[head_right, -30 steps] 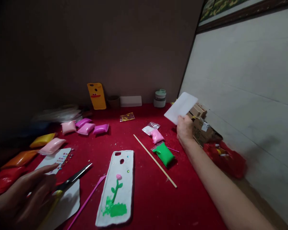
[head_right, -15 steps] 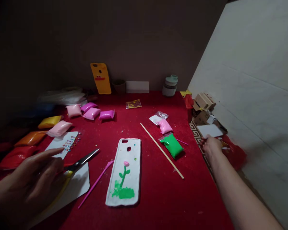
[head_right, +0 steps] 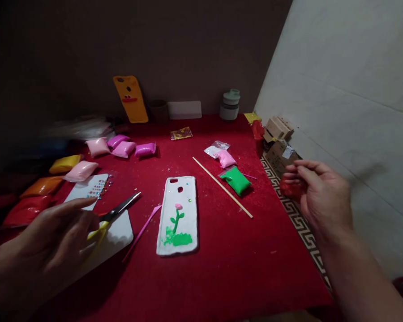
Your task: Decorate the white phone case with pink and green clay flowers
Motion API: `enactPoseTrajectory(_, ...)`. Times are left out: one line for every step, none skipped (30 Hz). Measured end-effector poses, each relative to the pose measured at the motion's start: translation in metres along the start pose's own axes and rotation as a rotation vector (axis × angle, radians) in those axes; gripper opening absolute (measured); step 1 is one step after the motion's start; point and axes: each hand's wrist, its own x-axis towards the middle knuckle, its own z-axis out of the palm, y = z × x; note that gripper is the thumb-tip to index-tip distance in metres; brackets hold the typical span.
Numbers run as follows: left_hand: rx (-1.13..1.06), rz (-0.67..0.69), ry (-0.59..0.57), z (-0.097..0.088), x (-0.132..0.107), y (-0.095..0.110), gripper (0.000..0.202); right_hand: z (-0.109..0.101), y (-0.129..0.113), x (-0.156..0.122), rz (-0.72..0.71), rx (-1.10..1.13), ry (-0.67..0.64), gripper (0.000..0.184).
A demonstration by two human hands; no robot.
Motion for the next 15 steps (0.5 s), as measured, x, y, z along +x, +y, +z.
enactPoseTrajectory(-0.074, -0.036, -0.028, -0.002, 0.000, 0.005, 0.027, 0.005, -0.012, -0.022, -0.018, 0.001, -0.166, 0.011)
enactPoseTrajectory(-0.181, -0.074, -0.052, -0.005, 0.000, 0.010, 0.027, 0.011, -0.023, -0.043, 0.004, -0.019, -0.326, 0.013)
enactPoseTrajectory(-0.304, -0.121, -0.076, -0.008, 0.000, 0.016, 0.026, 0.016, -0.031, -0.064, 0.045, -0.049, -0.471, 0.017)
enactPoseTrajectory(-0.435, -0.155, -0.143, -0.010, 0.000, 0.022, 0.025, 0.020, -0.037, -0.082, 0.096, -0.080, -0.617, 0.021)
enactPoseTrajectory(-0.549, -0.182, -0.220, -0.013, 0.000, 0.027, 0.025, 0.024, -0.041, -0.097, 0.153, -0.127, -0.763, 0.024)
enactPoseTrajectory(-0.614, -0.224, -0.322, -0.015, -0.001, 0.030, 0.026, 0.028, -0.042, -0.108, 0.224, -0.208, -0.881, 0.024)
enactPoseTrajectory(-0.659, -0.234, -0.421, -0.016, -0.003, 0.033, 0.028, 0.031, -0.041, -0.117, 0.249, -0.254, -0.943, 0.023)
enactPoseTrajectory(-0.675, -0.230, -0.502, -0.017, -0.006, 0.035, 0.030, 0.035, -0.038, -0.123, 0.247, -0.268, -0.961, 0.023)
enactPoseTrajectory(-0.665, -0.202, -0.568, -0.017, -0.011, 0.035, 0.032, 0.037, -0.034, -0.127, 0.264, -0.264, -0.970, 0.023)
enactPoseTrajectory(-0.642, -0.155, -0.611, -0.017, -0.016, 0.035, 0.032, 0.039, -0.029, -0.130, 0.281, -0.246, -0.973, 0.025)
enactPoseTrajectory(-0.605, -0.093, -0.625, -0.016, -0.022, 0.034, 0.032, 0.041, -0.025, -0.133, 0.307, -0.235, -0.966, 0.026)
enactPoseTrajectory(-0.553, -0.036, -0.652, -0.015, -0.029, 0.033, 0.031, 0.042, -0.021, -0.135, 0.329, -0.228, -0.962, 0.026)
enactPoseTrajectory(-0.507, 0.012, -0.651, -0.012, -0.036, 0.032, 0.031, 0.041, -0.018, -0.137, 0.345, -0.222, -0.960, 0.027)
enactPoseTrajectory(-0.473, 0.071, -0.652, -0.009, -0.042, 0.031, 0.032, 0.041, -0.015, -0.139, 0.355, -0.217, -0.959, 0.027)
enactPoseTrajectory(-0.442, 0.103, -0.634, -0.005, -0.048, 0.031, 0.034, 0.039, -0.014, -0.139, 0.359, -0.209, -0.961, 0.026)
